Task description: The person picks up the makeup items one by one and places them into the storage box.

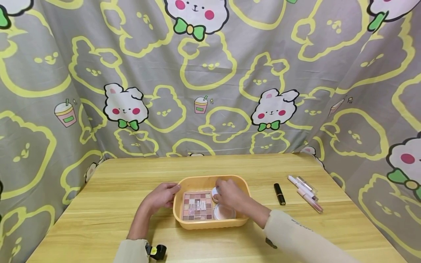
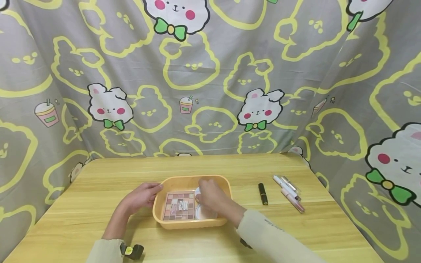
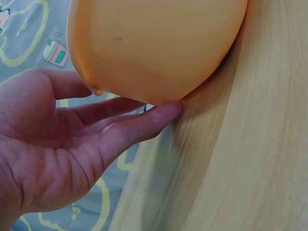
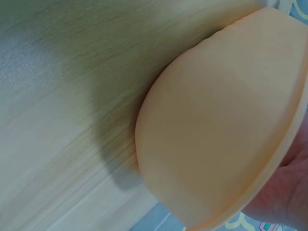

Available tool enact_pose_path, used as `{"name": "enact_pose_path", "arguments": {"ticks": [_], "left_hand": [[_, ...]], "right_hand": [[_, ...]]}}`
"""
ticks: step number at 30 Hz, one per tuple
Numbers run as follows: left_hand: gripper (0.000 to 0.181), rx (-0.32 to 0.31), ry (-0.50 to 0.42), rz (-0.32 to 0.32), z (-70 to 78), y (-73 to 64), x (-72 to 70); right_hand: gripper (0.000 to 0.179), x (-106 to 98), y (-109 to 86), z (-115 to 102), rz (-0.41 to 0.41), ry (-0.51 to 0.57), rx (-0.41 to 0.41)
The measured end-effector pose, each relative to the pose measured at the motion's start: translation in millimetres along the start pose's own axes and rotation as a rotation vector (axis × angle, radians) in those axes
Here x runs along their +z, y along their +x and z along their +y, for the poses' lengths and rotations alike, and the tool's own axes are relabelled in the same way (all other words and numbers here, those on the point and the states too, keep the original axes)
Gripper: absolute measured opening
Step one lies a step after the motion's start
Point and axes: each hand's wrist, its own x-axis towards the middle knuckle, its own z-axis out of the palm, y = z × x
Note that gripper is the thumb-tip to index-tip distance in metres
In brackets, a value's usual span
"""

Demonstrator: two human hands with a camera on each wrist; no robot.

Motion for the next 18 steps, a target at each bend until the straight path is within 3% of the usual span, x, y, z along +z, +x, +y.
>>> {"name": "enact_pose_path", "arguments": {"ticks": [18], "left_hand": [[0.052, -0.004, 0.030, 0.026, 2.1, -2.0, 0.7]], "right_hand": [[0.029, -1.2, 1.8, -1.2, 0.005, -0.044, 0.027]]}}
